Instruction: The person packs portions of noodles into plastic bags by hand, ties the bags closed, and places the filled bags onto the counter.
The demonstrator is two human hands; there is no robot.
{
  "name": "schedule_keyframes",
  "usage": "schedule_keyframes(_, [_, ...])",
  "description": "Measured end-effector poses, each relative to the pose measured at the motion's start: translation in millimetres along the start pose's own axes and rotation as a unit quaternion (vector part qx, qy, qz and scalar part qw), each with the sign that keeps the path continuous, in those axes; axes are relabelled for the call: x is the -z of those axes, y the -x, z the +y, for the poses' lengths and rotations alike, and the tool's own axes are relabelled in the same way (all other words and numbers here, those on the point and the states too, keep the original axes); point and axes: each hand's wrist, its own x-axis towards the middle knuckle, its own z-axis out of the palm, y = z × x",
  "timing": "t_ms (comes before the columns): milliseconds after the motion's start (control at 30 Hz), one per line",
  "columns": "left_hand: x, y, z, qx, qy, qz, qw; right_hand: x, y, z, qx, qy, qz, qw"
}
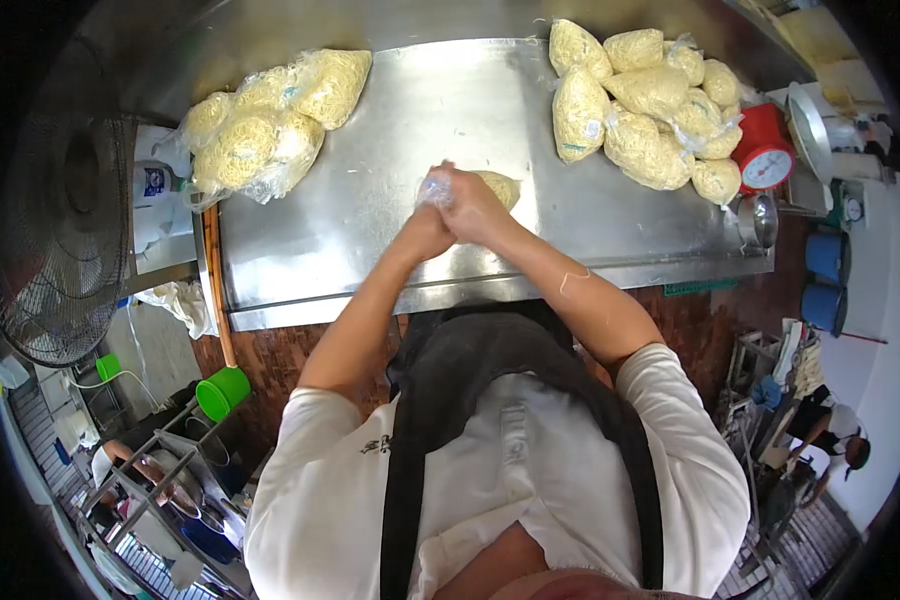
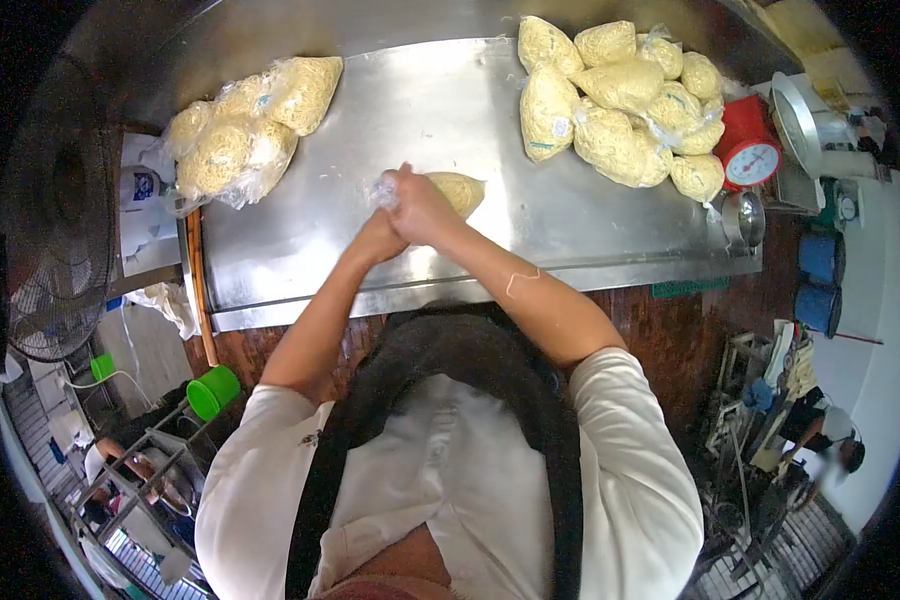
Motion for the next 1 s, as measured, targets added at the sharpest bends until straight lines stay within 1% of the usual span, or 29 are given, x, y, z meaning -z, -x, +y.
schedule_keyframes(33, [-7.8,-0.3,-2.7,0.023,0.066,-0.013,0.997,1.5,0.0,-17.3,0.036,0.028,-0.007,0.999])
schedule_keyframes(67, [-13.1,-6.0,-2.7,0.044,0.133,-0.024,0.990,24.6,-0.7,-30.2,0.009,-0.017,-0.087,0.996])
schedule_keyframes(100, [-16.8,-13.6,-0.1,0.098,0.243,0.018,0.965,36.5,5.4,-25.4,0.028,0.003,-0.027,0.999])
schedule_keyframes(133, [-18.7,-23.1,3.7,0.151,0.350,0.060,0.923,46.1,12.7,-18.9,0.047,0.022,0.032,0.998])
schedule_keyframes(167, [-20.5,-32.2,7.4,0.202,0.449,0.103,0.864,54.5,19.6,-9.7,0.067,0.041,0.089,0.993])
schedule_keyframes(200, [-21.2,-38.4,12.0,0.261,0.472,0.136,0.831,52.2,24.8,30.0,0.042,0.130,0.019,0.990])
schedule_keyframes(300, [-49.4,-66.6,-2.6,0.329,0.598,0.174,0.710,-3.2,39.7,60.5,-0.007,0.319,-0.076,0.945])
schedule_keyframes(333, [-56.1,-74.3,-9.9,0.325,0.606,0.178,0.703,-18.1,38.7,70.5,0.029,0.324,0.000,0.946])
schedule_keyframes(367, [-61.7,-74.8,-16.2,0.359,0.593,0.160,0.703,-23.8,37.6,81.3,0.014,0.291,0.012,0.957])
schedule_keyframes(433, [-47.2,-81.7,-5.1,0.416,0.563,0.124,0.703,-27.3,26.1,83.3,-0.008,0.224,0.041,0.974])
schedule_keyframes(533, [-13.3,-54.2,23.3,0.346,0.566,0.094,0.742,-16.1,17.7,90.1,-0.014,0.239,-0.051,0.970])
schedule_keyframes(600, [13.8,-11.3,48.9,0.223,0.590,0.176,0.756,-9.9,17.7,100.2,0.033,0.072,0.003,0.997])
schedule_keyframes(633, [11.4,18.9,30.3,0.284,0.617,0.137,0.721,-7.5,16.3,102.7,0.059,-0.011,0.034,0.998])
schedule_keyframes(667, [1.0,47.8,7.5,0.342,0.638,0.095,0.683,-8.9,18.6,94.9,-0.045,-0.139,0.101,0.984])
schedule_keyframes(700, [-7.7,71.0,5.8,0.452,0.576,0.007,0.680,-16.1,19.7,93.6,-0.118,-0.242,0.144,0.952])
schedule_keyframes(733, [-13.9,63.2,23.4,0.458,0.603,0.037,0.652,-24.8,20.3,93.7,-0.187,-0.340,0.182,0.903])
schedule_keyframes(767, [-17.9,50.8,39.0,0.461,0.629,0.066,0.622,-29.3,21.8,94.8,-0.252,-0.431,0.218,0.839])
schedule_keyframes(800, [2.6,20.2,53.1,0.427,0.641,0.122,0.626,-22.3,25.9,75.3,-0.252,-0.315,0.123,0.907])
schedule_keyframes(833, [20.4,-16.6,63.6,0.392,0.651,0.176,0.626,-37.7,30.8,83.7,-0.138,-0.136,0.125,0.973])
schedule_keyframes(867, [44.1,-38.0,43.4,0.260,0.707,0.105,0.649,-28.5,27.9,50.5,-0.023,-0.050,0.113,0.992])
schedule_keyframes(900, [67.2,-50.7,25.6,0.119,0.746,0.034,0.655,-7.2,19.9,1.1,0.094,0.039,0.098,0.990])
schedule_keyframes(967, [78.1,-48.2,47.5,0.199,0.607,0.010,0.770,26.9,9.9,-55.8,0.153,0.189,0.145,0.959])
schedule_keyframes(1000, [84.8,-44.9,60.0,0.233,0.524,-0.002,0.819,38.7,6.0,-74.5,0.183,0.261,0.170,0.933])
